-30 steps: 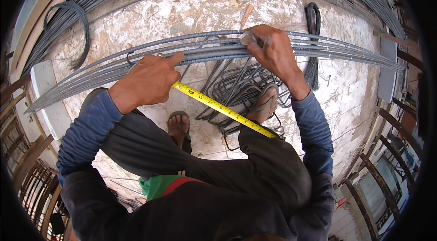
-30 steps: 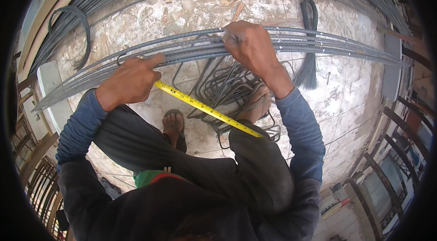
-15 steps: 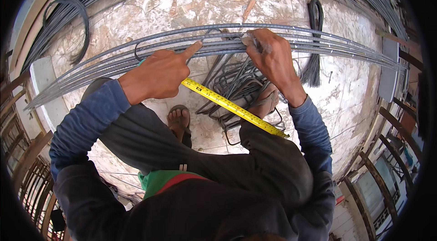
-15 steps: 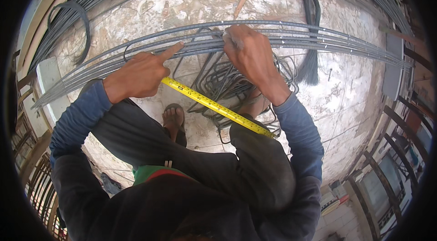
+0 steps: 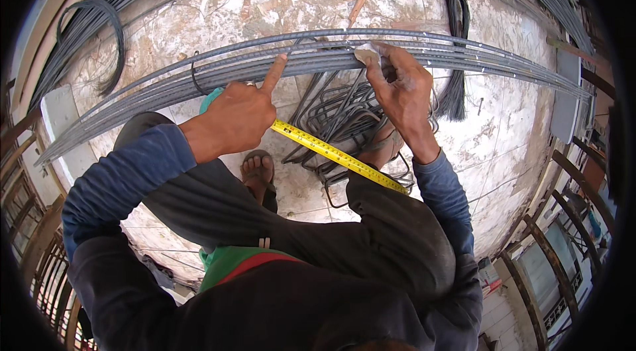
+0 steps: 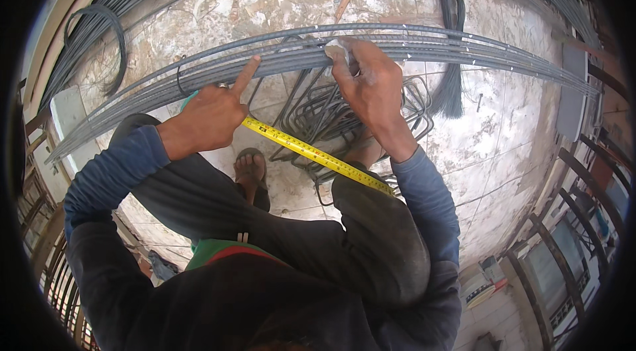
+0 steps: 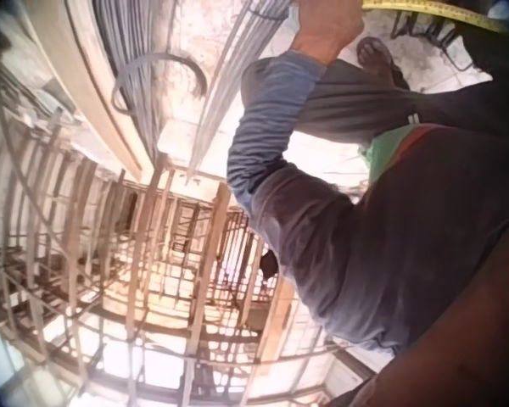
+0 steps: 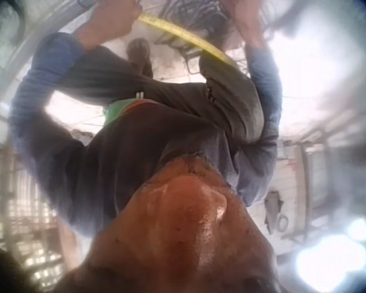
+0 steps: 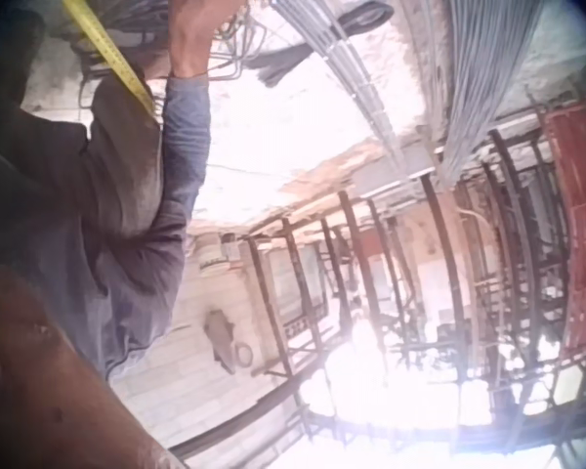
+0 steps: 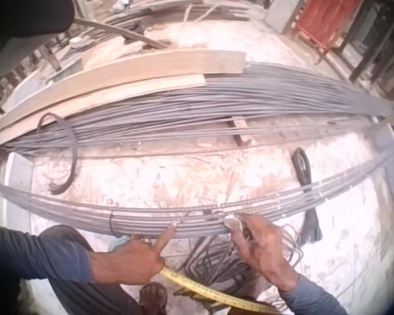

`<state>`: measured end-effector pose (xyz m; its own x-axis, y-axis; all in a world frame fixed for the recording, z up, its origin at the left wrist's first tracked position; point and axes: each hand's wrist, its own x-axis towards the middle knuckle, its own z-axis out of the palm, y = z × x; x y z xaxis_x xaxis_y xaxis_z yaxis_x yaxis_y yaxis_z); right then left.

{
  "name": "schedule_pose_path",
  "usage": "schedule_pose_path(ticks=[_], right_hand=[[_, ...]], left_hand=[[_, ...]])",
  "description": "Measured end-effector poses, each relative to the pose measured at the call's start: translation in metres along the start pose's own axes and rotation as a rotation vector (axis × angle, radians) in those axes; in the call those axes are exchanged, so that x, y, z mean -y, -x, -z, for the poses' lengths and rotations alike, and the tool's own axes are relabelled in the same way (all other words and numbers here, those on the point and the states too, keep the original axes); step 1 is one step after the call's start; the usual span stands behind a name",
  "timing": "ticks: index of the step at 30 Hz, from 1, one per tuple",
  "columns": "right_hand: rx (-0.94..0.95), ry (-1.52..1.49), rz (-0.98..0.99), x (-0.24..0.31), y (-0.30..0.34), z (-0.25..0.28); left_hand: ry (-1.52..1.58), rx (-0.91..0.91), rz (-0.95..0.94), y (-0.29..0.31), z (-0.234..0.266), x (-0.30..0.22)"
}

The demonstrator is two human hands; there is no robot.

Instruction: The person measures bundles of rebar using a yellow tape measure and marks specific points on the metal using a white piece of chalk.

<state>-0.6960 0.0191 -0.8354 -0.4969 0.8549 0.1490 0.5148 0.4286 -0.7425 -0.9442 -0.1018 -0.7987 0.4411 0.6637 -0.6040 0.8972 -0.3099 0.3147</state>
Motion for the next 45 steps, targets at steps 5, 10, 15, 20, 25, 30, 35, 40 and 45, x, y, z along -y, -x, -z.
schedule_pose_path(ticks=[5, 10, 15, 20, 25, 30, 35, 40, 45], right_hand=[[0.073, 0.052, 0.055, -0.001, -0.009, -0.01], [0.093, 0.057, 0.025, -0.002, -0.014, -0.008], [0.109, 0.083, -0.004, -0.005, -0.014, -0.01], [0.074, 0.011, -0.101, -0.002, -0.017, -0.006], [0.054, 0.099, -0.125, 0.0, -0.014, 0.0], [-0.007, 0.059, 0.004, -0.005, 0.005, -0.011], [-0.037, 0.027, 0.15, -0.017, 0.021, -0.02], [-0.102, 0.035, 0.192, -0.017, 0.029, -0.024], [-0.077, 0.083, 0.242, -0.019, 0.025, -0.028]], left_hand=[[-0.05, -0.112, 0.056, -0.002, -0.019, -0.011], [-0.087, -0.241, 0.081, 0.0, -0.035, -0.013], [-0.165, -0.31, 0.056, 0.003, -0.047, -0.013], [-0.212, -0.298, 0.059, -0.004, -0.059, -0.017], [-0.214, -0.372, 0.116, -0.022, -0.086, -0.025], [-0.206, -0.41, 0.134, -0.029, -0.095, -0.022], [-0.003, -0.412, 0.133, -0.023, -0.088, -0.025], [0.053, -0.366, 0.116, -0.02, -0.088, -0.03], [0.088, -0.332, 0.112, -0.019, -0.088, -0.03]])
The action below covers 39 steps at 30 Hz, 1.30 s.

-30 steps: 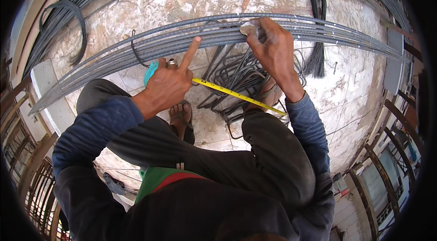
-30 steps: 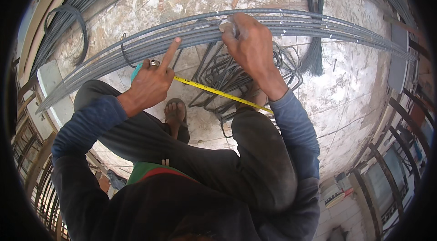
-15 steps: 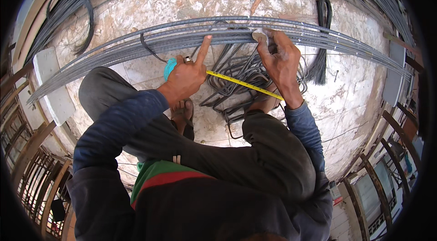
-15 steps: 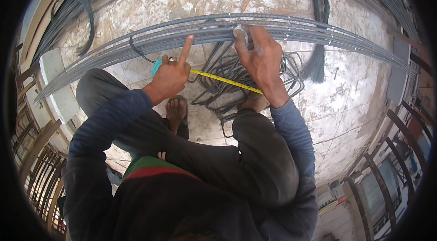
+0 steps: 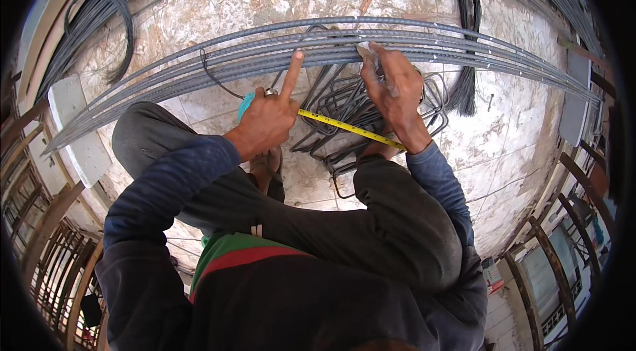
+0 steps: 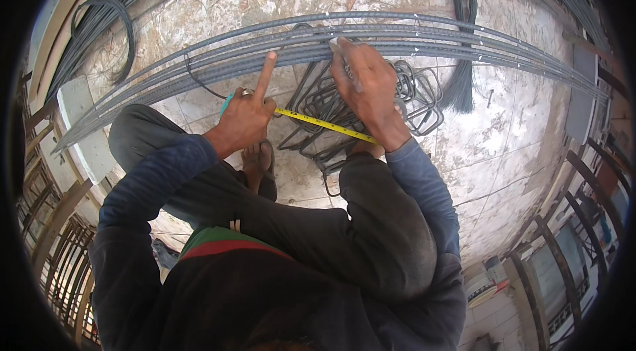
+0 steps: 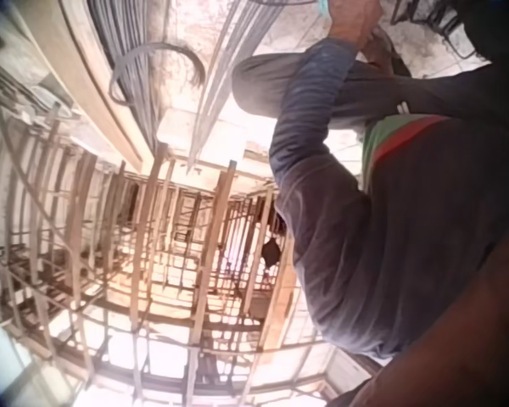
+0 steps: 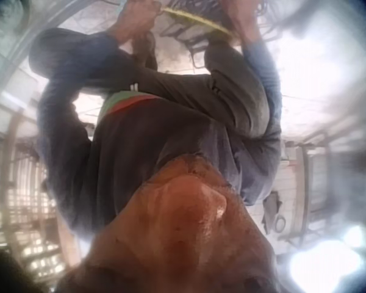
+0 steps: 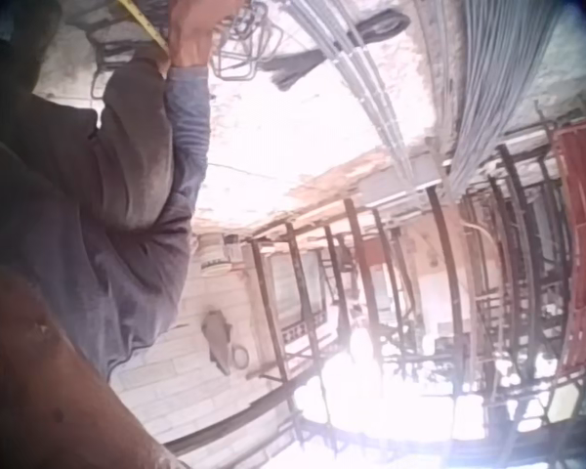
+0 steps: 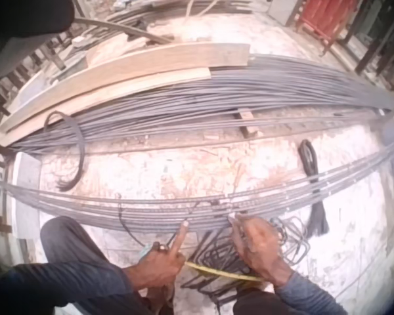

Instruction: The person measures bundles of rebar using a yellow tape measure and marks specific points on the metal using a white piece of chalk.

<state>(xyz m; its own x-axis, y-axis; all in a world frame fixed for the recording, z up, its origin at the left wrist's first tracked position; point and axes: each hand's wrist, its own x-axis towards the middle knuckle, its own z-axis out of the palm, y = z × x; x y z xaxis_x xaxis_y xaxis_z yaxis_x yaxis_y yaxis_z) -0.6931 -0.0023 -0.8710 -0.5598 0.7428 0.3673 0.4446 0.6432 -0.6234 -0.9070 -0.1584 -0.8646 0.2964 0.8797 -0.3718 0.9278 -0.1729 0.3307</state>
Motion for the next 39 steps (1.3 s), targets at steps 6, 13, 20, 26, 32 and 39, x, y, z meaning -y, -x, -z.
schedule_pose_path(ticks=[6, 13, 20, 26, 32, 39], right_hand=[[-0.021, 0.055, 0.022, 0.007, -0.003, -0.002], [0.044, 0.05, -0.051, 0.009, -0.005, -0.002], [0.139, -0.025, -0.178, 0.017, -0.018, 0.012], [0.094, 0.061, -0.045, 0.01, 0.015, 0.0], [0.233, 0.014, -0.091, -0.006, 0.062, -0.015], [0.114, -0.001, 0.003, 0.009, 0.039, 0.026]], left_hand=[[0.017, -0.008, 0.022, -0.001, 0.001, -0.003], [0.054, 0.046, 0.018, 0.0, 0.001, -0.005], [0.063, 0.038, 0.024, -0.001, 0.001, 0.0], [0.057, 0.016, 0.017, -0.003, -0.002, 0.003], [-0.027, -0.09, -0.027, -0.006, -0.006, 0.008], [-0.014, -0.024, -0.001, -0.004, 0.003, 0.008]])
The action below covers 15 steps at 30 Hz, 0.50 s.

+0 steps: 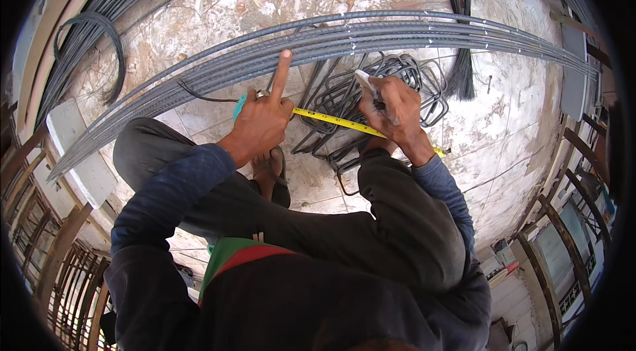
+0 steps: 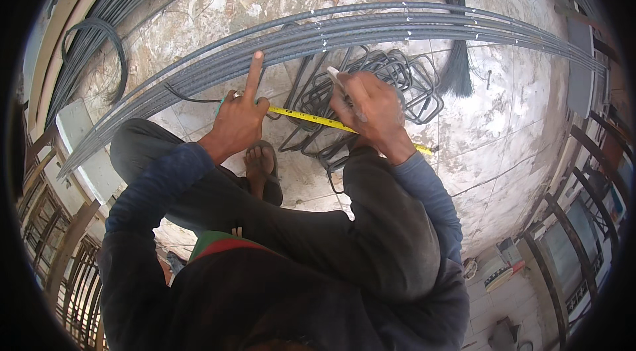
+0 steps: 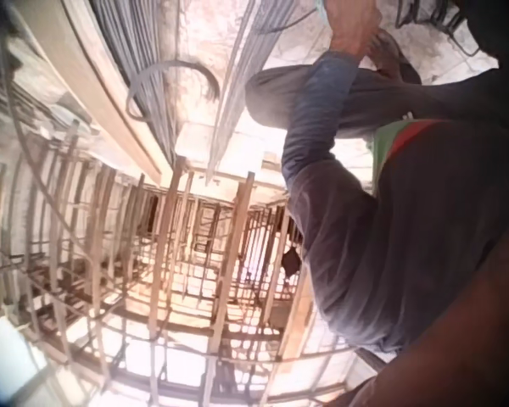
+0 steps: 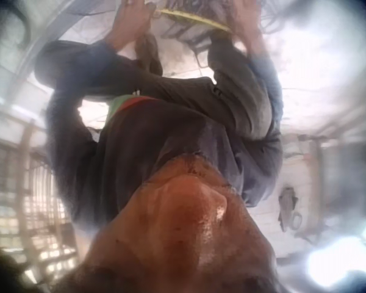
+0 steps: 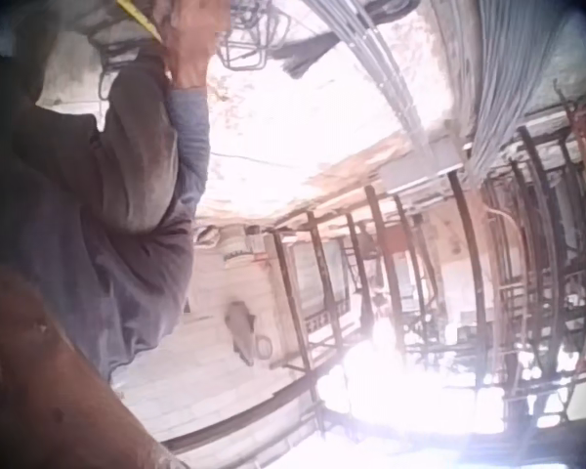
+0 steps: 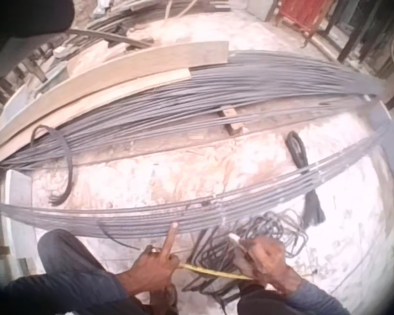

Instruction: The person measures bundles of rebar using a yellow tape measure and marks specific points on the metal using a white piece of chalk.

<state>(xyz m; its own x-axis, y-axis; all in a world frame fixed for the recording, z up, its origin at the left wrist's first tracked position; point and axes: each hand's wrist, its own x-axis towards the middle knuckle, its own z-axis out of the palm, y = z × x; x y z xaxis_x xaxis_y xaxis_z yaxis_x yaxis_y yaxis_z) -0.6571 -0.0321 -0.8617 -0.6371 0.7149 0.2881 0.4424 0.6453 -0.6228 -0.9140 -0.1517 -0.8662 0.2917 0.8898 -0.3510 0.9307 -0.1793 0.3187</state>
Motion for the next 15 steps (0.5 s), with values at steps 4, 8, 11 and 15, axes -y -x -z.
schedule_pose_path(ticks=[4, 8, 11, 15], right_hand=[[-0.325, 0.172, 0.152, 0.019, -0.027, 0.059], [-0.947, 0.144, 0.093, 0.044, -0.01, 0.129], [-1.078, 0.244, 0.175, 0.073, 0.007, 0.18], [-1.19, 0.36, 0.213, 0.115, 0.027, 0.22]], left_hand=[[0.03, -0.059, -0.035, 0.009, 0.016, 0.002], [0.107, -0.049, -0.085, 0.023, 0.049, -0.002], [0.298, -0.046, -0.154, 0.026, 0.069, 0.017], [0.588, 0.135, 0.011, 0.016, 0.086, 0.048]])
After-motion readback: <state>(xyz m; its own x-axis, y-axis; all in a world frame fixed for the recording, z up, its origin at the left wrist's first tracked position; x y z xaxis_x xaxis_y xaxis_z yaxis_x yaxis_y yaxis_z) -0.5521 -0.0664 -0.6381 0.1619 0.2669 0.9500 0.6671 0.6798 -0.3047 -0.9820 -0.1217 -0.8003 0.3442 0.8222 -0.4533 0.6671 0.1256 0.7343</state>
